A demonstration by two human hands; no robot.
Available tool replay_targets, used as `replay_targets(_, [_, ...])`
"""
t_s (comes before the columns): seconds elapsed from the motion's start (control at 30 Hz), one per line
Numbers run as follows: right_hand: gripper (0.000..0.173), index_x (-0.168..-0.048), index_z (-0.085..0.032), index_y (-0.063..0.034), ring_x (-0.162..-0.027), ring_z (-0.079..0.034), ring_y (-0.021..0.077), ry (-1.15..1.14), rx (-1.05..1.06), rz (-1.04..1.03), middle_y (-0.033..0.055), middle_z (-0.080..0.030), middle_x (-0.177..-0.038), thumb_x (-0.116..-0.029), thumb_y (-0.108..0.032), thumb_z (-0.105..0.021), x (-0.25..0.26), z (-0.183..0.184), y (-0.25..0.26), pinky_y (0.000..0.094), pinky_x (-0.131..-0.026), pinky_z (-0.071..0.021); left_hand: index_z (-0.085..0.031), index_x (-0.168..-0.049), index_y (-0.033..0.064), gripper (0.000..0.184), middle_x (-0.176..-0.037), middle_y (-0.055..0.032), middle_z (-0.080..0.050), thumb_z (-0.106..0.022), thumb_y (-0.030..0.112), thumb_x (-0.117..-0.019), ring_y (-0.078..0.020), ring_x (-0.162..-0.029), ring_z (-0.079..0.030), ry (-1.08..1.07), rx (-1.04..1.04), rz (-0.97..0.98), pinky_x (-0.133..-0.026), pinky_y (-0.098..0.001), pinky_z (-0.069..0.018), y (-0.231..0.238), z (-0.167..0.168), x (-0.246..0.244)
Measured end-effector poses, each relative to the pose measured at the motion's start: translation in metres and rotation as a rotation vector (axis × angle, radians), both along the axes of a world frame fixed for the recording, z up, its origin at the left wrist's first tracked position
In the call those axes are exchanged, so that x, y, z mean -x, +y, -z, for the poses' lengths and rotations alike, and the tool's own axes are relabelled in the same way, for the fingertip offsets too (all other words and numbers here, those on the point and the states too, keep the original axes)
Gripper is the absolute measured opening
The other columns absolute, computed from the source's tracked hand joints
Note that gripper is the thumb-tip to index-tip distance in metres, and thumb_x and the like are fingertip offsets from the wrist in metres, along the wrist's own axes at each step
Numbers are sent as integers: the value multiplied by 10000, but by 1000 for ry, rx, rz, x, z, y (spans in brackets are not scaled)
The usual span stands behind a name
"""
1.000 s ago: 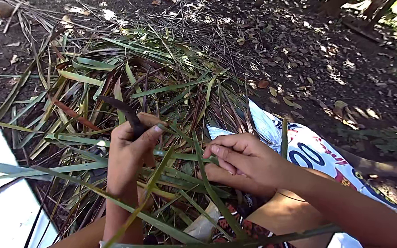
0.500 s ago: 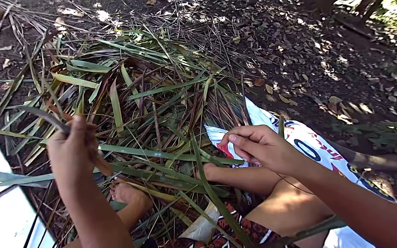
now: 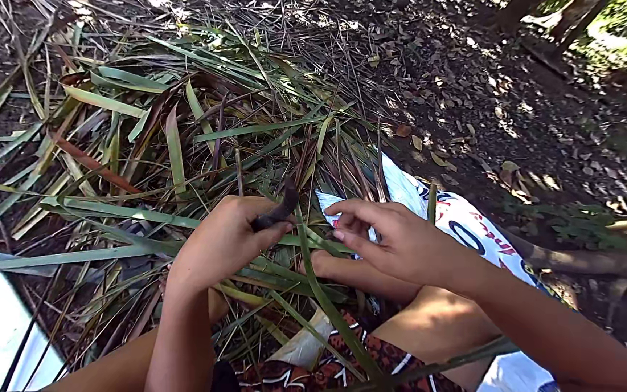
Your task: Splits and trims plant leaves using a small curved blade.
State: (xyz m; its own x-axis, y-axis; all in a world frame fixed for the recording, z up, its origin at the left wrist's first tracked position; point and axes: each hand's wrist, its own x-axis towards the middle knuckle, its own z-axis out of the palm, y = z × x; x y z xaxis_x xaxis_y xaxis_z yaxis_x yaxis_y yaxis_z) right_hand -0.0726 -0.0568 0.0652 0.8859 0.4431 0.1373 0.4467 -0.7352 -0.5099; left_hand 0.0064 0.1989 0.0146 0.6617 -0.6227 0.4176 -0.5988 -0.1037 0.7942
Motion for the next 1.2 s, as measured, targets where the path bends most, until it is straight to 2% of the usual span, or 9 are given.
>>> replay_targets(0.2, [195, -1056, -661, -7, -599, -613, 85, 29, 23, -29, 55, -641, -728, -1032, -178, -571, -22, -9, 52, 212, -575, -526, -716, -811, 128, 70, -723, 85, -606, -680, 164, -858, 59, -603, -526, -201, -121, -191, -531, -114, -429, -1, -8, 10])
replay_targets(0.33, [168, -1072, -689, -17, -557, -578, 25, 151, -72, 87, 33, -640, -715, -1039, -127, -566, -30, -17, 55, 156, -545, -498, -722, -1008, 52, 210, -953, 0, -682, -617, 233, -989, 16, -684, -562, -231, 46, -382, -601, -148, -466, 19, -14, 12])
replay_targets(0.47, [263, -1263, -649, 2, -665, -654, 58, 380, 0, 239, 69, -702, -850, -1069, -133, -533, -39, -32, 54, 205, -647, -553, -631, -1269, 182, 372, -755, 181, -651, -543, 463, -1041, 72, -556, -583, -63, 349, -497, -492, -110, -501, 59, -19, 9])
replay_targets(0.57, [230, -1189, -666, 2, -695, -673, 52, 465, -67, 297, 60, -706, -869, -1076, -128, -513, -48, -31, 53, 210, -690, -573, -641, -1286, 166, 440, -632, 173, -526, -570, 502, -1010, 73, -445, -457, -50, 309, -583, -408, -114, -409, 54, -14, 5])
replay_targets(0.63, [193, -1116, -673, -3, -686, -679, 42, 437, -210, 303, 41, -705, -846, -1069, -118, -524, -50, -28, 51, 200, -678, -582, -543, -1393, 169, 647, -649, 138, -458, -506, 657, -970, 55, -449, -386, -40, 234, -512, -406, -126, -347, 46, -5, -2])
replay_targets(0.73, [173, -1115, -645, 1, -686, -667, 40, 405, -477, 281, 32, -684, -841, -1070, -89, -504, -51, -26, 49, 193, -660, -578, -369, -1488, 348, 785, -867, 154, -549, -299, 859, -897, 46, -672, -531, 149, 320, -198, -556, -134, -451, 32, 5, -9])
replay_targets(0.97, [187, -1079, -610, -62, -584, -512, -9, 428, -894, 273, -25, -581, -791, -1091, -106, -429, -50, -22, 48, 115, -532, -443, -664, -1162, 317, 222, -960, 145, -707, -491, 422, -1070, -23, -788, -689, -95, 577, -213, -702, -205, -597, 0, 5, 2])
replay_targets(1.1, [206, -1064, -577, -59, -535, -460, -15, 496, -1052, 308, -31, -538, -765, -1105, -129, -388, -46, -27, 51, 108, -499, -409, -602, -1221, 235, 327, -864, 84, -633, -352, 416, -1112, 15, -746, -610, -518, 413, -484, -671, -148, -494, -6, 1, 26])
replay_targets(1.2, [200, -1041, -568, -54, -504, -438, -16, 549, -1106, 264, -21, -528, -753, -1105, -125, -393, -40, -28, 53, 101, -467, -403, -602, -1246, 125, 569, -813, -39, -580, -210, 513, -1103, -110, -739, -561, -517, 100, -467, -712, -262, -458, -22, 4, 31])
